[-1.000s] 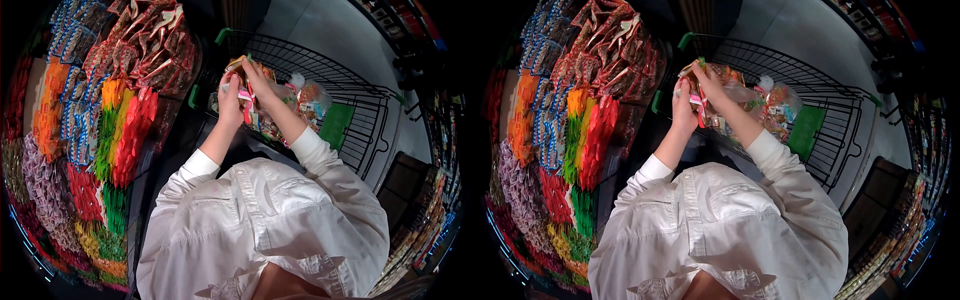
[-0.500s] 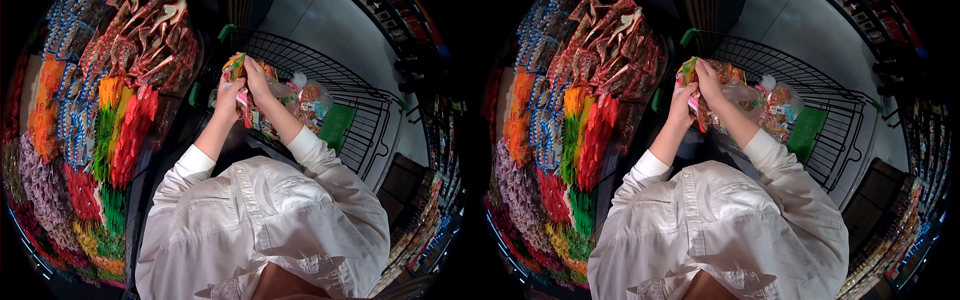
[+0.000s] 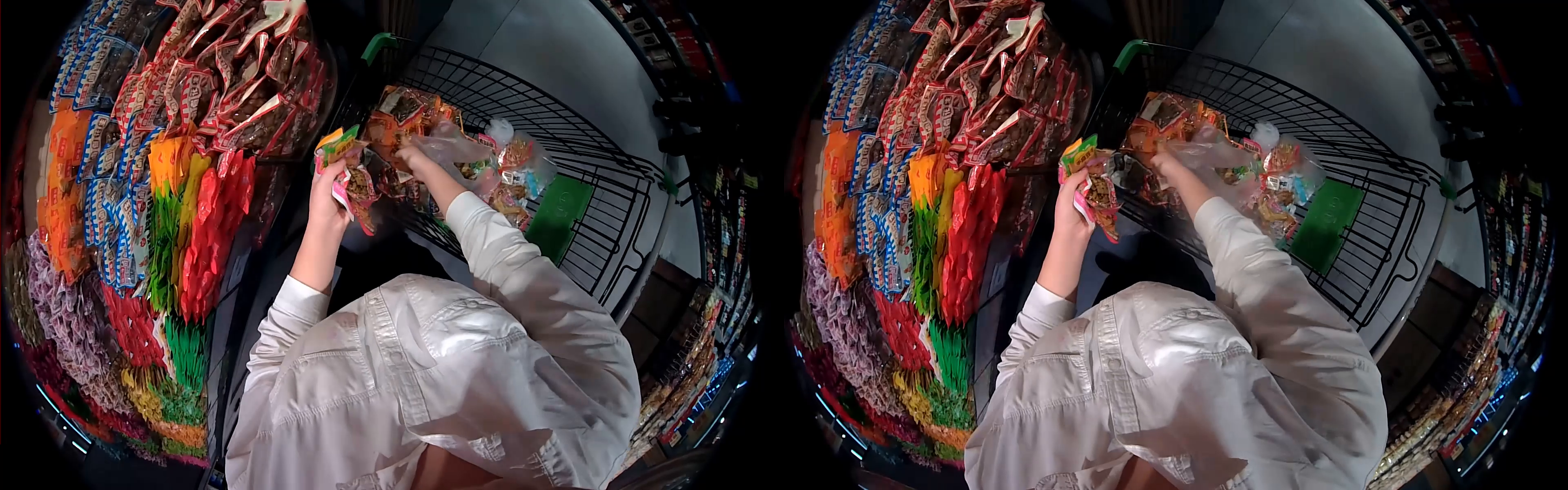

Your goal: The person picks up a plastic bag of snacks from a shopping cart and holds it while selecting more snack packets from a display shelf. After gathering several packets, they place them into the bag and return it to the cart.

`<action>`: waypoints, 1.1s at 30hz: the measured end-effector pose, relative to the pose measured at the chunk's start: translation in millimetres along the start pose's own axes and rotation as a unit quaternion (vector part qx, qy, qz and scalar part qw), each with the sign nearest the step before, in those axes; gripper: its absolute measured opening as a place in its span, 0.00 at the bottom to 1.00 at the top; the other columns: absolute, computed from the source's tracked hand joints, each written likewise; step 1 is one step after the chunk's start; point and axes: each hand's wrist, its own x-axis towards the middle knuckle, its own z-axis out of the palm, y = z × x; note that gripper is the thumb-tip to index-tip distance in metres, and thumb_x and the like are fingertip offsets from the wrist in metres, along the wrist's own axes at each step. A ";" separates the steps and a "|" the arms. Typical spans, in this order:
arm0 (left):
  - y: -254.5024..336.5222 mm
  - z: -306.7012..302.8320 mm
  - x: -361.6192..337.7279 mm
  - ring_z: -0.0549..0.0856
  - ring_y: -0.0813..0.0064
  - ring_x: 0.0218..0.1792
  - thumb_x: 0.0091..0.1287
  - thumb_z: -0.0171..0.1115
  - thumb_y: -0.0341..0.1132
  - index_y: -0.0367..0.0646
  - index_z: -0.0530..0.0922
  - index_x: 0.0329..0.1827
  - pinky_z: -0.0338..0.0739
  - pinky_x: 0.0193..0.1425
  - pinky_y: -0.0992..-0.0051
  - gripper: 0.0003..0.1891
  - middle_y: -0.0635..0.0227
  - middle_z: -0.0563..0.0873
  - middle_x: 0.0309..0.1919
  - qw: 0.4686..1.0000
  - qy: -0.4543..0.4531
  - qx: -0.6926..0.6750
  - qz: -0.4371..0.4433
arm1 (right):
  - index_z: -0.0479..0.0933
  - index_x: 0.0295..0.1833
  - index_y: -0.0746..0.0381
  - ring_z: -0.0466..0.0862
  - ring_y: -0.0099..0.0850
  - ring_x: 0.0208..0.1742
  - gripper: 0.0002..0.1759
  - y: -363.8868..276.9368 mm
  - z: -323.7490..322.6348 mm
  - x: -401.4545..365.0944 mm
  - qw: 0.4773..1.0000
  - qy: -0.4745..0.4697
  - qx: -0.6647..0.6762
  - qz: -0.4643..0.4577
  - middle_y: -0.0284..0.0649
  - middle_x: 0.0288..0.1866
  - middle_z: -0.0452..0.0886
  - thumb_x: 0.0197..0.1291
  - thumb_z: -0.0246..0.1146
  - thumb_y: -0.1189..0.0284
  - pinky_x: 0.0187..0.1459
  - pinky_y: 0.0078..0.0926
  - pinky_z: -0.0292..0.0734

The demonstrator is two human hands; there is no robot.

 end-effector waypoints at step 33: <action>20.4 23.2 -46.7 0.83 0.67 0.39 0.60 0.55 0.33 0.34 0.69 0.58 0.79 0.43 0.71 0.22 0.57 0.81 0.44 0.999 -0.024 0.034 -0.014 | 0.66 0.39 0.57 0.69 0.15 0.33 0.08 -102.6 -16.3 -156.4 0.927 -0.099 0.188 -0.309 0.27 0.32 0.69 0.60 0.58 0.77 0.30 0.14 0.66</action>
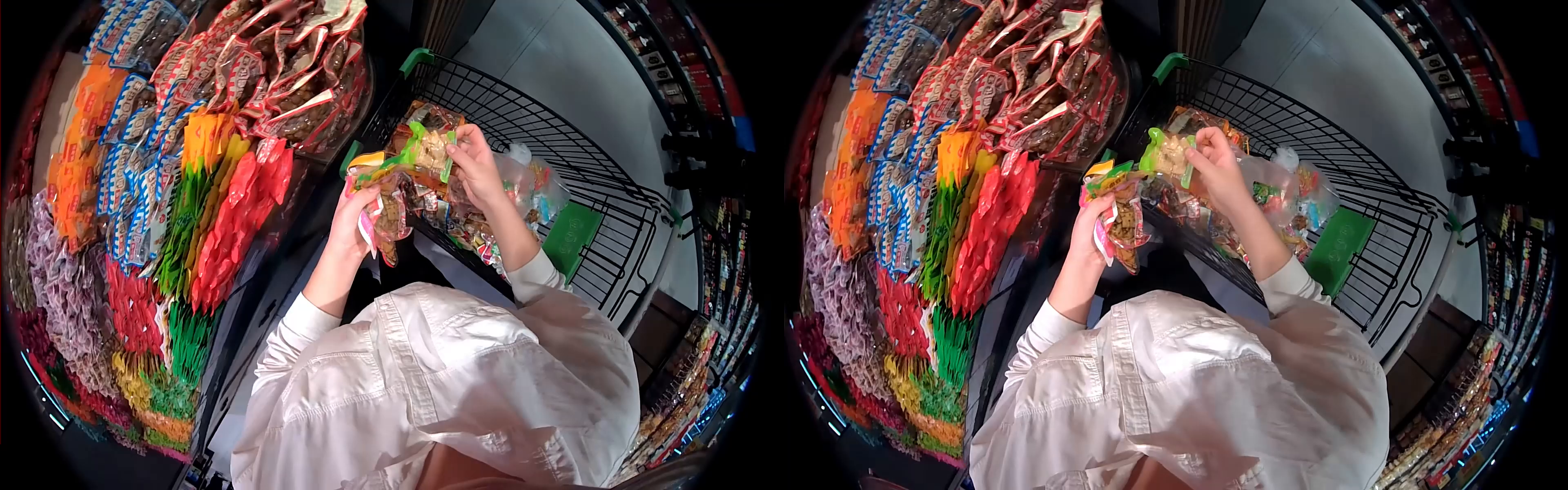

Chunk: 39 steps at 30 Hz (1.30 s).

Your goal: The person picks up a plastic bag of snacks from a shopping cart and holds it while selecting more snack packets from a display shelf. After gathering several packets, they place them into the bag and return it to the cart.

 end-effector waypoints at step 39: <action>275.7 -399.4 -747.9 0.73 0.56 0.50 0.60 0.58 0.39 0.57 0.67 0.58 0.72 0.37 0.67 0.22 0.51 0.72 0.54 0.804 -0.069 -0.142 0.573 | 0.65 0.66 0.63 0.74 0.27 0.35 0.28 184.1 818.1 -405.2 0.650 -0.748 -0.127 -0.044 0.36 0.40 0.77 0.59 0.58 0.70 0.33 0.23 0.69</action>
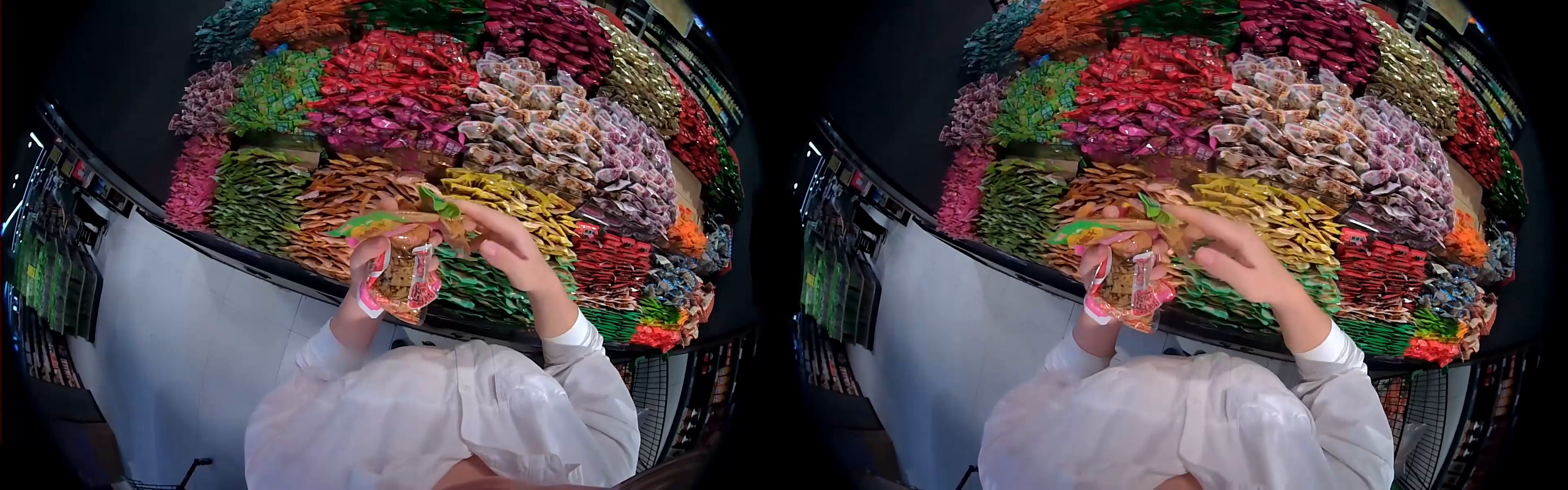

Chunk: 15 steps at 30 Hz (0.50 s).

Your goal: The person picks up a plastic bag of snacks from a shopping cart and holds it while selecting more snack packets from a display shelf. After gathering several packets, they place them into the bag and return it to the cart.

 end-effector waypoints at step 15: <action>229.6 -119.9 -1.1 0.78 0.64 0.47 0.61 0.53 0.46 0.25 0.61 0.62 0.81 0.41 0.67 0.34 0.53 0.75 0.52 0.998 0.027 0.010 0.051 | 0.71 0.43 0.64 0.72 0.38 0.30 0.24 62.7 120.0 252.9 0.815 0.068 -0.538 -0.204 0.41 0.29 0.73 0.42 0.73 0.69 0.34 0.30 0.68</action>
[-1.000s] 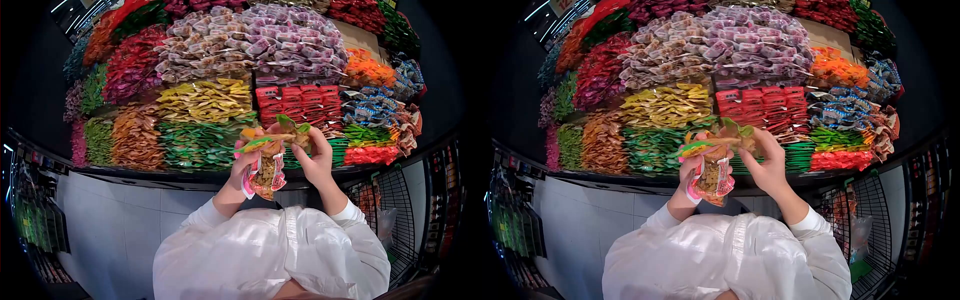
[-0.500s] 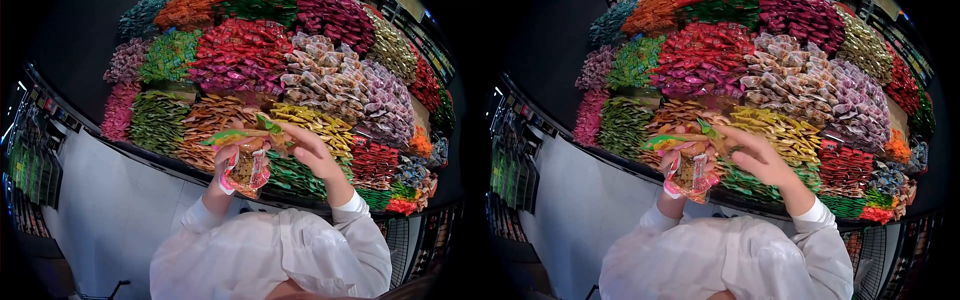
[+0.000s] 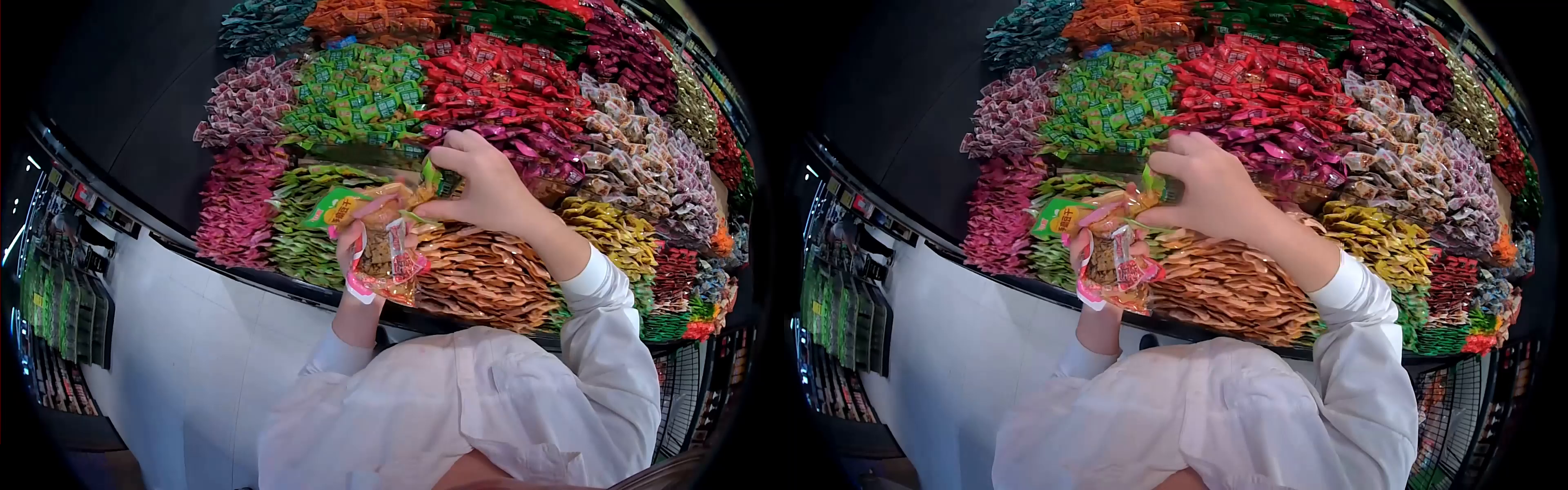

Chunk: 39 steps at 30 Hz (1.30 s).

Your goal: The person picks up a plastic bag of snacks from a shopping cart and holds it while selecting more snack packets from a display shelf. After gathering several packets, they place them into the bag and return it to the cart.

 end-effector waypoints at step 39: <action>206.5 -107.2 92.7 0.83 0.60 0.34 0.67 0.46 0.44 0.35 0.60 0.65 0.83 0.33 0.59 0.27 0.51 0.77 0.41 0.985 0.101 0.022 -0.136 | 0.79 0.48 0.57 0.81 0.40 0.45 0.12 166.8 136.3 202.1 0.953 -0.258 -0.017 0.160 0.42 0.45 0.82 0.56 0.60 0.71 0.49 0.38 0.75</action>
